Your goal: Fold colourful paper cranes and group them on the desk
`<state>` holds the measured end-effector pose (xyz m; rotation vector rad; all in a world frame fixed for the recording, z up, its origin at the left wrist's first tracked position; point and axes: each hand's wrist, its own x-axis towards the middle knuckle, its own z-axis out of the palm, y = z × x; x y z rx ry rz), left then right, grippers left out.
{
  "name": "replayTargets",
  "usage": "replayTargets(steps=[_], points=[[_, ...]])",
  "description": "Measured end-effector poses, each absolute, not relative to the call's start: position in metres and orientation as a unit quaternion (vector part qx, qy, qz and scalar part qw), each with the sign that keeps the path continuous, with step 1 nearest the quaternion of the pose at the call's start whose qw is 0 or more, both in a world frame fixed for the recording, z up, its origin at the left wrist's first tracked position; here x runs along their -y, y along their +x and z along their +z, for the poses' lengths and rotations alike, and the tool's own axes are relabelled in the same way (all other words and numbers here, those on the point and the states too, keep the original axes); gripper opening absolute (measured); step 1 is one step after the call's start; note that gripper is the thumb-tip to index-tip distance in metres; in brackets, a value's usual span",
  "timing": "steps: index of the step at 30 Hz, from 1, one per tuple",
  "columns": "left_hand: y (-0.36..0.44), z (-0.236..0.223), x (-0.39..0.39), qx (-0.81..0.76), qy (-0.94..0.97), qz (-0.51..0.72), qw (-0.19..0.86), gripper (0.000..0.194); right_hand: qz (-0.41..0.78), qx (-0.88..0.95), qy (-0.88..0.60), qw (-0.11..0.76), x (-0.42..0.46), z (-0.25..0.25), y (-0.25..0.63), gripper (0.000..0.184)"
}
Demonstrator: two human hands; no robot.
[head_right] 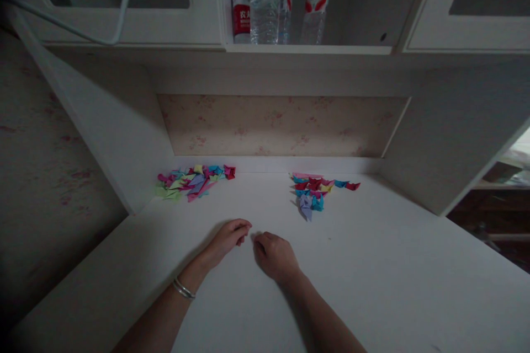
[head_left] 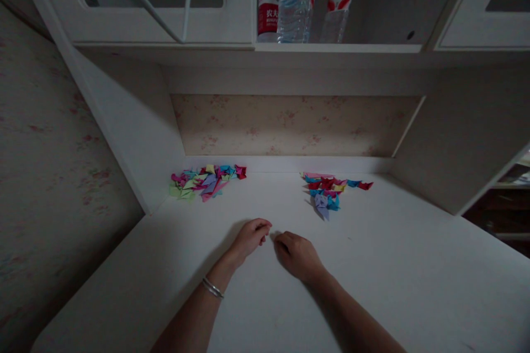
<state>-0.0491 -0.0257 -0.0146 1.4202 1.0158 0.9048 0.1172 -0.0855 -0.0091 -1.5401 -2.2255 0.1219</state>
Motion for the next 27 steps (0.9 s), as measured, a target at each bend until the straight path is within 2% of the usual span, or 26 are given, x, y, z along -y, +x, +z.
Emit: replayTargets(steps=[27], points=[[-0.0476, -0.0083, 0.0294, -0.436, 0.596, 0.375, 0.56, 0.029, 0.057, 0.8, -0.563, 0.199, 0.0874, -0.0028, 0.1154, 0.026]])
